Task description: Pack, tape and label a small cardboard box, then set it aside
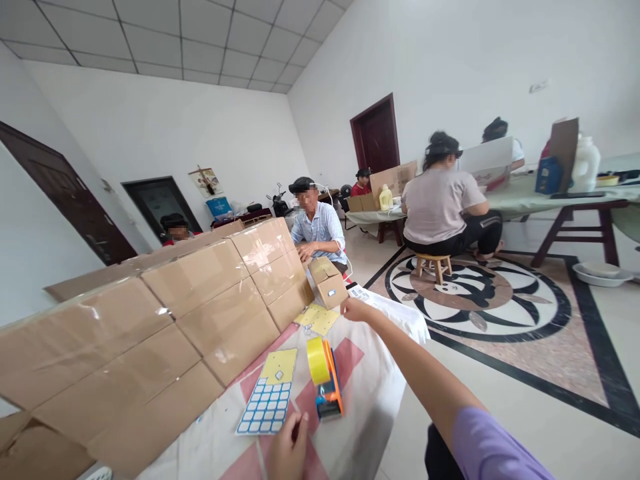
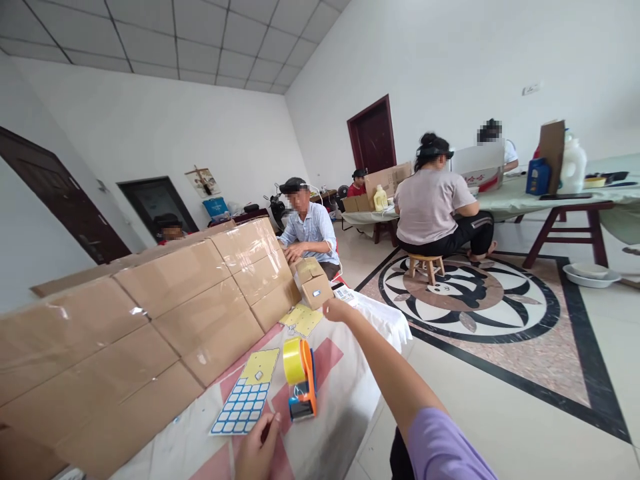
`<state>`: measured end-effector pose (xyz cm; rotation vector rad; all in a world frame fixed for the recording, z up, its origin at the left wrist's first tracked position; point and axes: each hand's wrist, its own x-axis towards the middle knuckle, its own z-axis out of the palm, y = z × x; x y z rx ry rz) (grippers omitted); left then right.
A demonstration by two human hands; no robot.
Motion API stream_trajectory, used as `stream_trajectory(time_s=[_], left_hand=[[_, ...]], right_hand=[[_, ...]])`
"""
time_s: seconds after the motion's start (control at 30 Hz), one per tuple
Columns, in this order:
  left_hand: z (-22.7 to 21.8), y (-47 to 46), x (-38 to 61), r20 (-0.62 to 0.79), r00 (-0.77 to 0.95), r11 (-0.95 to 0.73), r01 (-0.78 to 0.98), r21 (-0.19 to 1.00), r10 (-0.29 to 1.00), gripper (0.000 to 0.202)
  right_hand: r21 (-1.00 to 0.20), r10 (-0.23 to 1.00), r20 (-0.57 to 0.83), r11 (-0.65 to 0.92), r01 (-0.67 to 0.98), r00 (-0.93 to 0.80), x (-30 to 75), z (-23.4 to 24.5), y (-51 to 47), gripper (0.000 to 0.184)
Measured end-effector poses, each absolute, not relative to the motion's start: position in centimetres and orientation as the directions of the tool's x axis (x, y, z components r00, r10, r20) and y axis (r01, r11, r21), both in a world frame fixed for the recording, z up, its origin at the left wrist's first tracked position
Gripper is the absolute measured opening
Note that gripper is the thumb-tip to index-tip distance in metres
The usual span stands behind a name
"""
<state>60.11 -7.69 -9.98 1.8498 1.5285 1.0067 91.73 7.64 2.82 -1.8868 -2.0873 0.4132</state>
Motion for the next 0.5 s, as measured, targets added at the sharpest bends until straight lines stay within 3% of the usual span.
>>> stream_trajectory(time_s=[0.07,0.27,0.43,0.5], left_hand=[[-9.7,-7.7,60.3,0.209,0.082,-0.220,0.532,0.817,0.974,0.058],[-8.4,-10.0,57.9,0.175,0.047,-0.181,0.300,0.937,0.983,0.067],[-9.0,-17.8,52.7,0.140,-0.135,-0.093,0.305,0.948,0.981,0.067],[-9.8,-21.6,52.3,0.057,-0.099,-0.014,0.392,0.920,0.993,0.061]], right_hand=[[-0.411,0.984,-0.027,0.149,0.899,-0.175,89.3,3.6,6.0,0.009],[-0.386,0.992,-0.005,0.112,0.916,-0.124,83.6,5.2,-0.5,0.023],[-0.415,0.975,-0.086,0.153,0.897,-0.206,82.9,5.2,-6.8,0.027],[-0.437,0.954,-0.152,0.168,0.883,-0.257,82.9,4.5,-9.1,0.024]])
